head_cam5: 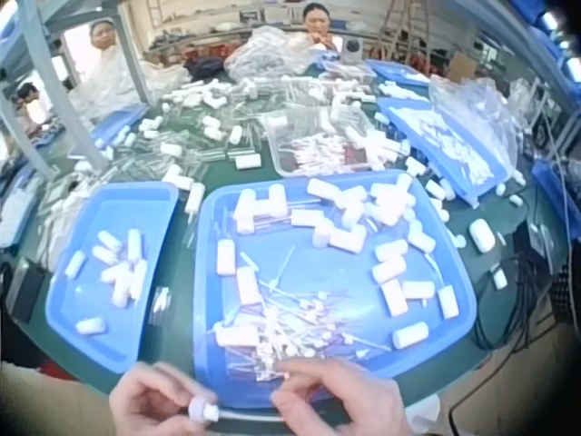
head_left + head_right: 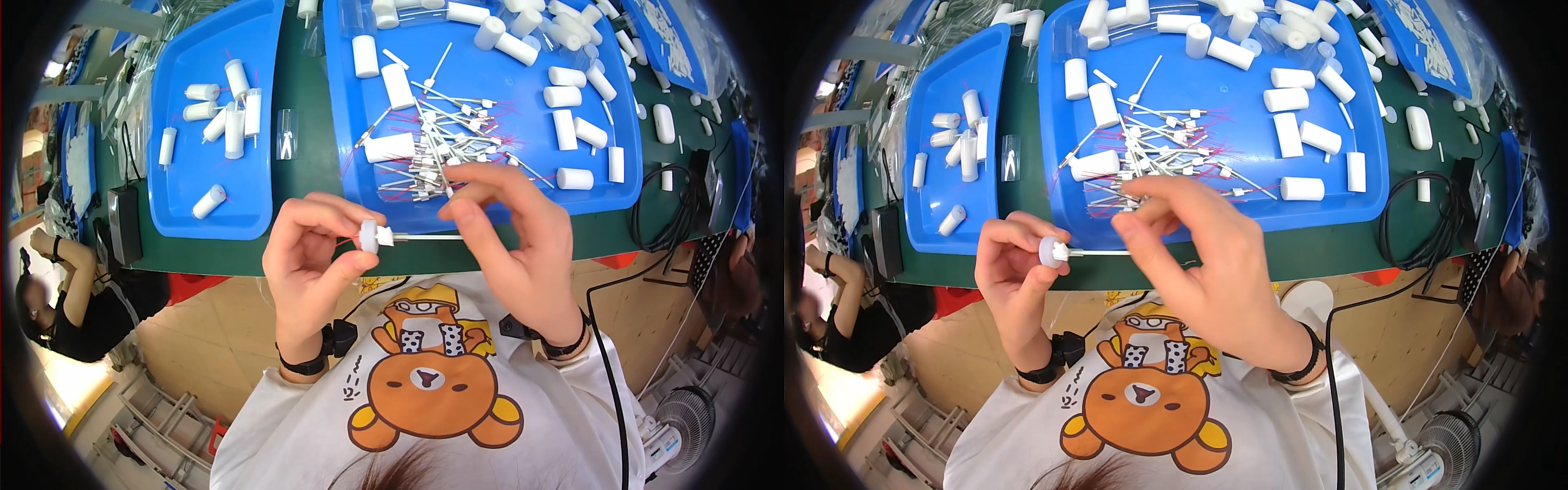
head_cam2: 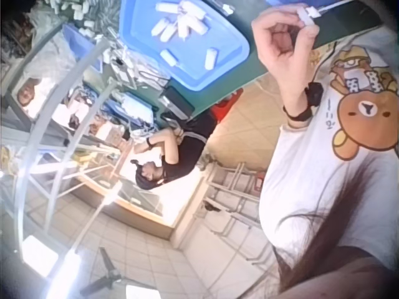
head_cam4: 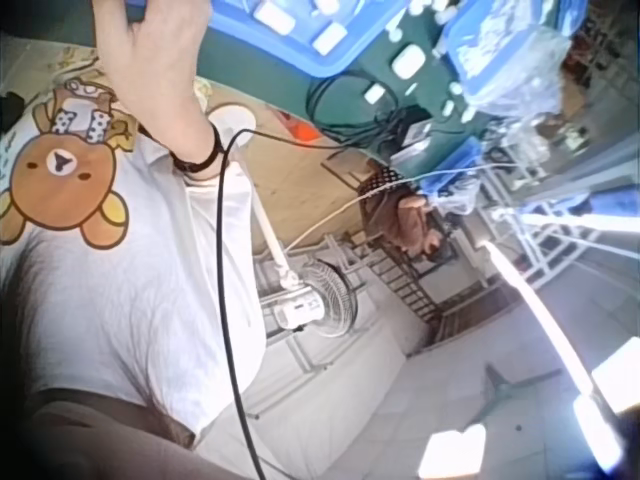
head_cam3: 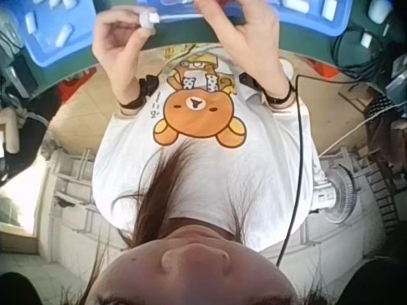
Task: Assembling small electronic components by inserting wire leads into cylindrical white housings.
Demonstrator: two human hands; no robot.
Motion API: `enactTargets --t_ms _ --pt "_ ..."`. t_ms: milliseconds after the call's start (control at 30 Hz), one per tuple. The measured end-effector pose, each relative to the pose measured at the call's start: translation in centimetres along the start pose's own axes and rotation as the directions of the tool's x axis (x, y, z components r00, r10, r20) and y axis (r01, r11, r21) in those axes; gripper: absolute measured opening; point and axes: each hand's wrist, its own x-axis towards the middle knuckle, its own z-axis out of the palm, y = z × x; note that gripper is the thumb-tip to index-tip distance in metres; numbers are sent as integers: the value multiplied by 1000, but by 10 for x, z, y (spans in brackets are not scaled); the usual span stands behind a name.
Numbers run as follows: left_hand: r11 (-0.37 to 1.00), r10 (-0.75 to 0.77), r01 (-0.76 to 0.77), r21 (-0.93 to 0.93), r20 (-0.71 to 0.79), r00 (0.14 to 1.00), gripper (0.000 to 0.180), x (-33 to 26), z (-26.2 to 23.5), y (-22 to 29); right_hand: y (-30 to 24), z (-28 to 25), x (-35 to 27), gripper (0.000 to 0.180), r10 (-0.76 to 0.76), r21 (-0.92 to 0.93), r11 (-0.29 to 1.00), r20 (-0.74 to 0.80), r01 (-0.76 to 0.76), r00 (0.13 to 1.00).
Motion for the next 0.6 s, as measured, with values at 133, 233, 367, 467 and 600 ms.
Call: enactTargets --t_ms 133,233,367,467,600 --pt "999 -35 36 11 -53 998 27 -1 -5 0 7 -6 4 22 6 -127 992 -154 -26 988" --pt "992 -35 47 113 -104 994 28 2 -3 1 8 -16 10 17 -1 -219 974 -271 -60 963" --pt "990 -57 64 123 -62 996 30 5 -6 3 18 -33 18 13 -144 -518 852 -359 -69 922" --pt "994 -34 38 103 -36 999 31 7 -9 0 21 -43 26 12 -258 -654 756 -314 -11 914" --pt "995 -59 64 78 -57 997 33 9 -10 -2 30 -45 33 14 -265 -704 710 -248 14 932"
